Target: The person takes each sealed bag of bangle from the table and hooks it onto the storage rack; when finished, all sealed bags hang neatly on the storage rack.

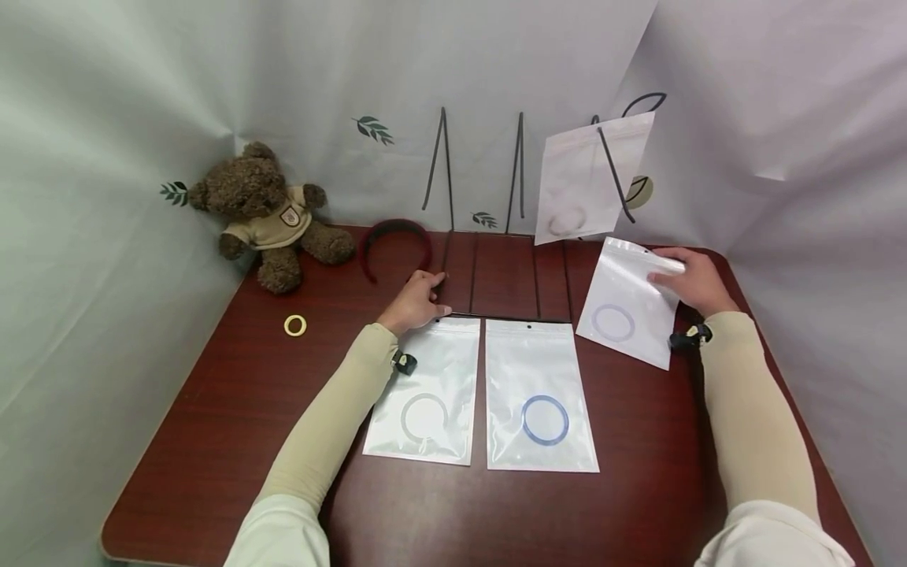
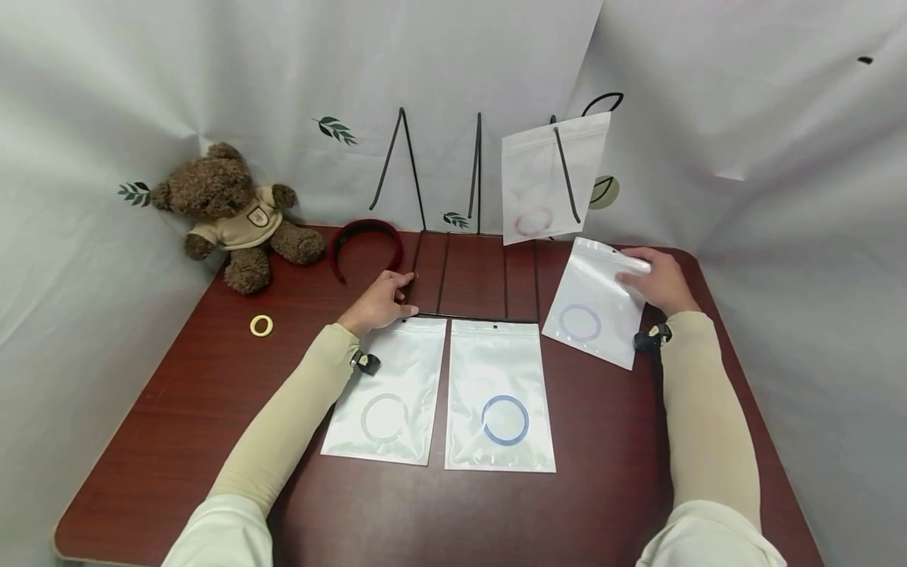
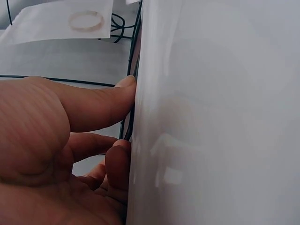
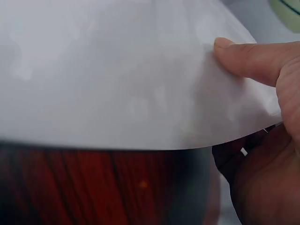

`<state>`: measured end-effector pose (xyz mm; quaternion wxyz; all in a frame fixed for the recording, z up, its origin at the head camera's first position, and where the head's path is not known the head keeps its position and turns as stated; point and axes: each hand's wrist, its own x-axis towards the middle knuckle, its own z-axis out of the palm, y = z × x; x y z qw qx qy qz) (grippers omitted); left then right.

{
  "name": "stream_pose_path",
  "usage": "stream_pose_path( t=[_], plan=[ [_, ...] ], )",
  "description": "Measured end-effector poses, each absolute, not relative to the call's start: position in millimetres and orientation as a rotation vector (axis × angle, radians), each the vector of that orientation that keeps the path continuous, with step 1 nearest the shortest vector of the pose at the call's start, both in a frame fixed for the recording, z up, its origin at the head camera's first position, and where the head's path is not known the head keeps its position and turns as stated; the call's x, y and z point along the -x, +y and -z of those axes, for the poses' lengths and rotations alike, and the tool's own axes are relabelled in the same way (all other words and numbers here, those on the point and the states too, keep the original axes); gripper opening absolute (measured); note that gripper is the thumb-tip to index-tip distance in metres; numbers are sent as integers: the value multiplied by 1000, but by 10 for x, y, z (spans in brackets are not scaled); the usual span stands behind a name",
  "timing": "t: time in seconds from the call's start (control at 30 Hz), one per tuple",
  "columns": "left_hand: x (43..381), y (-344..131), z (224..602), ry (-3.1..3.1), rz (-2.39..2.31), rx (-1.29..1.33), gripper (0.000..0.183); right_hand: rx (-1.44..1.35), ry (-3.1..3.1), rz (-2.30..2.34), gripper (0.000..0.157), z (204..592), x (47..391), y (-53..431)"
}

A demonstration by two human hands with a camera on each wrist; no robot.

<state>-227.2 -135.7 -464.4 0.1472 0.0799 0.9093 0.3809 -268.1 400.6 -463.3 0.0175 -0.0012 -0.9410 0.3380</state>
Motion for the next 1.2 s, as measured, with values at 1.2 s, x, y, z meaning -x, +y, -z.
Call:
stream_pose_path(
  t=[1.2],
  plan=[
    [2294,-1369,4675,2597,-1118,-222,82,-306,-2265,-1305,40,3498,1747,3420]
  ],
)
